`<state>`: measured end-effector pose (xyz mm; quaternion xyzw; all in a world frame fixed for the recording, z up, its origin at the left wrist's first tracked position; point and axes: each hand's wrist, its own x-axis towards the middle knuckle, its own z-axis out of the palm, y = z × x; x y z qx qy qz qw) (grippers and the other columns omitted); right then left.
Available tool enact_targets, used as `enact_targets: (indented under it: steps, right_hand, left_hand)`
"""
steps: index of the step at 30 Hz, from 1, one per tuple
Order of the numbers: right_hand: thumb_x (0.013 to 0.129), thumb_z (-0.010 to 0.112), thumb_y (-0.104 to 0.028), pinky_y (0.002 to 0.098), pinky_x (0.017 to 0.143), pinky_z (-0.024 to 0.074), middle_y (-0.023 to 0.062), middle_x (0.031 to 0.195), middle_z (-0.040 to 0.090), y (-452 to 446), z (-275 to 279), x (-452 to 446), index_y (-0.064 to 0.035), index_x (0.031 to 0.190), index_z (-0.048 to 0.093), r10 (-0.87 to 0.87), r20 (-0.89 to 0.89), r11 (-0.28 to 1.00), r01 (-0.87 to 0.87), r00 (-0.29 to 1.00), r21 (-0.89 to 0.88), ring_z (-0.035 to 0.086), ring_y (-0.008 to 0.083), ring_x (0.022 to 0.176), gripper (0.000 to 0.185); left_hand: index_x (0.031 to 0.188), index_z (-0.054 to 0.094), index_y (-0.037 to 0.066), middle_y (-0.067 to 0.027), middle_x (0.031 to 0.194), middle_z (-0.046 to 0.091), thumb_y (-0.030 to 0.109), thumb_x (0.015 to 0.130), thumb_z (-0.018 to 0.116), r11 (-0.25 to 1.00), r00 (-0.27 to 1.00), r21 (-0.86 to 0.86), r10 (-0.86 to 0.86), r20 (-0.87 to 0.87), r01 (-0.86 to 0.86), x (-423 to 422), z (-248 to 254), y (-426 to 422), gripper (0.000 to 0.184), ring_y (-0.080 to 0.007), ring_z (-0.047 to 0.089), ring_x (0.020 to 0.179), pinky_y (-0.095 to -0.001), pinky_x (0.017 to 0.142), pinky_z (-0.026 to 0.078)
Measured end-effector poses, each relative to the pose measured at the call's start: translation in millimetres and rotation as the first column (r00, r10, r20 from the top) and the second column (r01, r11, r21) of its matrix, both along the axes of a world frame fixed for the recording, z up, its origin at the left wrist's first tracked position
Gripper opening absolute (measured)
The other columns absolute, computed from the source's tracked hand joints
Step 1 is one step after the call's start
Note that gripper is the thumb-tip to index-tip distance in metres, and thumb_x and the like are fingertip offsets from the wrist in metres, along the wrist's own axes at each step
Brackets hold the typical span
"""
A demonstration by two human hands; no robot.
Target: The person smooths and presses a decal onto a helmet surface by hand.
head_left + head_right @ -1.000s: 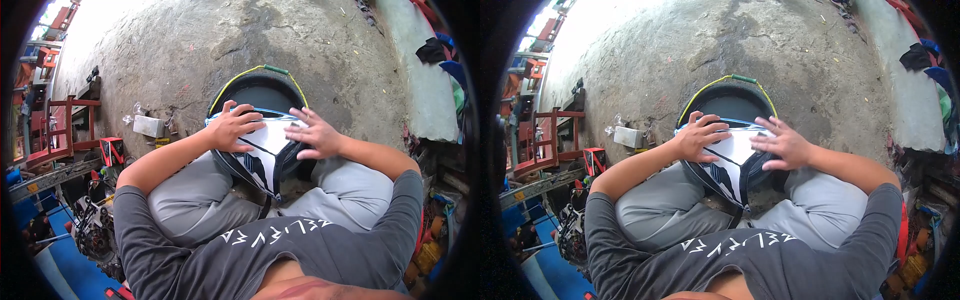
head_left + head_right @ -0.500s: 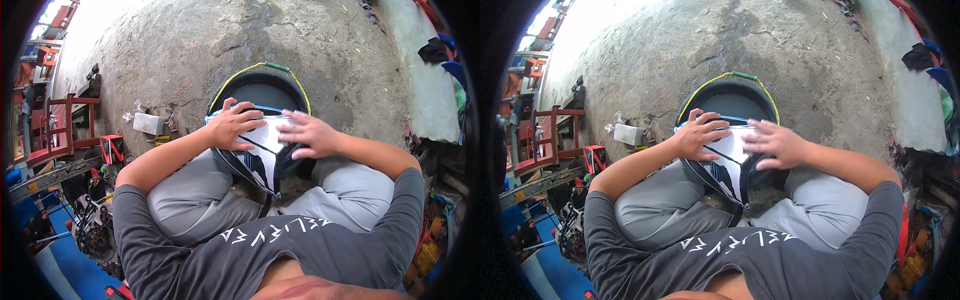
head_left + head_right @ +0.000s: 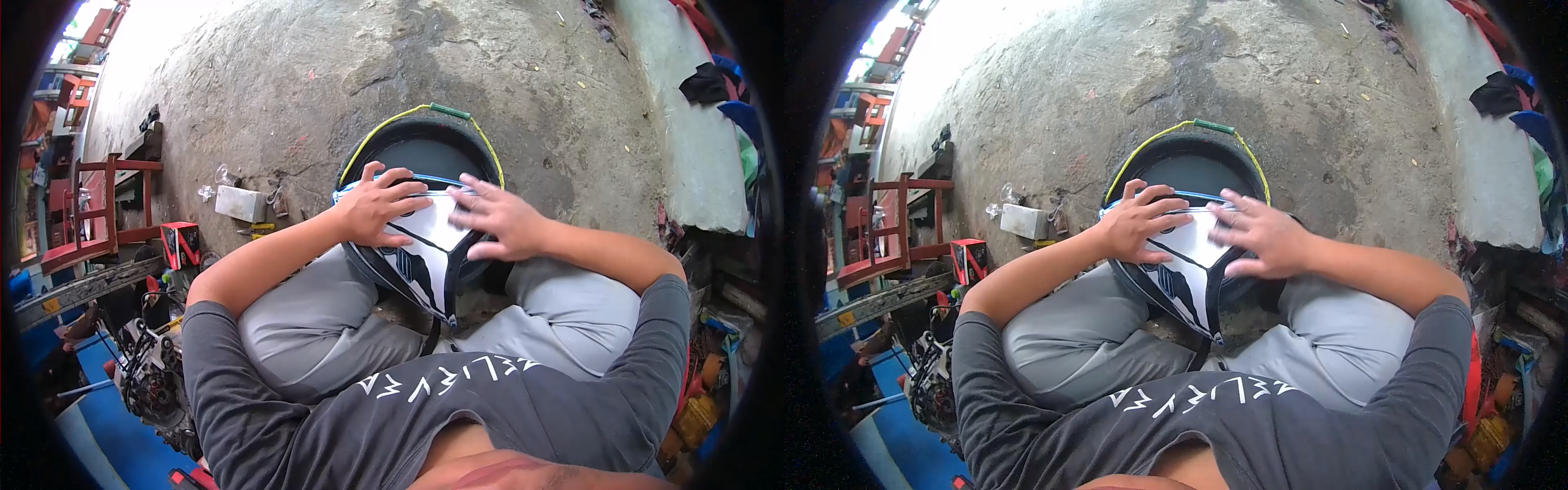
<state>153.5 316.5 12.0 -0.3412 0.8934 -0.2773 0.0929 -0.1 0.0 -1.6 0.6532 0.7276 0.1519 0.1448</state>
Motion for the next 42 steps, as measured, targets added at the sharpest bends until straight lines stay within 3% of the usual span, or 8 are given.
enact_targets:
  steps: [9,13,19,23,29,33,38,42]
  right_hand:
    - [0.098,0.066,-0.065,0.0668,0.126,0.0309,0.0192,0.169,0.046,3,-4,-12,-0.0209,0.148,0.068,-0.06,-0.078,0.987,0.071,0.995,0.143,0.03,0.0487,0.161,0.067]
    - [0.1,0.063,-0.069,0.0637,0.128,0.0299,0.0136,0.171,0.045,-13,2,-1,-0.0232,0.154,0.061,0.24,0.053,0.97,-0.238,0.969,-0.045,0.033,0.046,0.161,0.071]
    - [0.098,0.069,-0.061,0.062,0.126,0.0338,0.0199,0.168,0.048,12,-10,-14,-0.0178,0.15,0.067,-0.154,-0.047,0.984,0.157,0.987,0.084,0.034,0.0499,0.16,0.068]
    - [0.098,0.067,-0.063,0.0607,0.129,0.0302,0.0174,0.168,0.049,-6,-2,-1,-0.0137,0.152,0.064,0.153,-0.029,0.988,-0.153,0.988,-0.009,0.033,0.049,0.16,0.073]
    - [0.098,0.068,-0.06,0.066,0.128,0.0287,0.0173,0.171,0.046,8,-11,-14,-0.0184,0.156,0.061,-0.165,0.012,0.982,0.163,0.986,0.098,0.03,0.0489,0.162,0.071]
    - [0.102,0.06,-0.068,0.0654,0.13,0.0248,0.0118,0.173,0.043,-13,-4,4,-0.02,0.16,0.057,0.126,0.043,0.992,-0.127,0.991,0.025,0.028,0.045,0.164,0.075]
    - [0.103,0.057,-0.07,0.0712,0.129,0.0194,0.0098,0.172,0.046,6,-14,-14,-0.0195,0.162,0.055,-0.125,0.064,0.986,0.116,0.99,0.122,0.022,0.0447,0.166,0.078]
    - [0.1,0.058,-0.072,0.0706,0.13,0.0163,0.0101,0.173,0.045,-14,7,-2,-0.0195,0.163,0.053,0.053,0.076,0.995,-0.06,0.996,0.085,0.021,0.0429,0.167,0.082]
  left_hand:
    - [0.153,0.061,0.025,-0.0038,0.158,0.056,0.061,0.08,0.083,1.0,1.0,-0.006,0.004,0.003,-0.004,0,3,1,0.084,-0.033,0.043,0.15,-0.0611,0.117,0.027]
    - [0.154,0.06,0.025,-0.004,0.158,0.056,0.06,0.08,0.083,1.0,1.0,0.004,0.002,0.006,-0.002,0,2,1,0.086,-0.0331,0.042,0.15,-0.0615,0.118,0.027]
    - [0.155,0.06,0.025,-0.0034,0.158,0.056,0.061,0.08,0.082,1.0,1.0,-0.013,0.003,-0.006,-0.003,1,2,1,0.086,-0.0329,0.043,0.15,-0.0625,0.117,0.028]
    - [0.155,0.059,0.025,-0.0035,0.159,0.056,0.06,0.081,0.082,1.0,1.0,-0.012,0.001,0.004,-0.001,0,2,0,0.085,-0.0316,0.042,0.151,-0.0627,0.118,0.027]
    - [0.153,0.061,0.024,-0.004,0.158,0.056,0.061,0.081,0.082,1.0,1.0,-0.013,0.001,-0.009,-0.001,2,3,1,0.084,-0.0324,0.042,0.15,-0.062,0.117,0.027]
    - [0.154,0.06,0.024,-0.004,0.158,0.056,0.06,0.081,0.083,1.0,1.0,-0.005,0.002,0.0,-0.002,1,1,1,0.084,-0.0324,0.043,0.15,-0.0617,0.117,0.027]
    - [0.154,0.061,0.025,-0.004,0.158,0.057,0.06,0.08,0.084,1.0,1.0,-0.009,0.002,-0.011,-0.002,1,3,1,0.085,-0.0327,0.044,0.149,-0.0615,0.117,0.027]
    - [0.154,0.061,0.024,-0.0042,0.158,0.057,0.06,0.08,0.083,1.0,1.0,-0.002,0.007,0.007,-0.007,2,3,0,0.085,-0.0322,0.044,0.149,-0.0613,0.118,0.026]
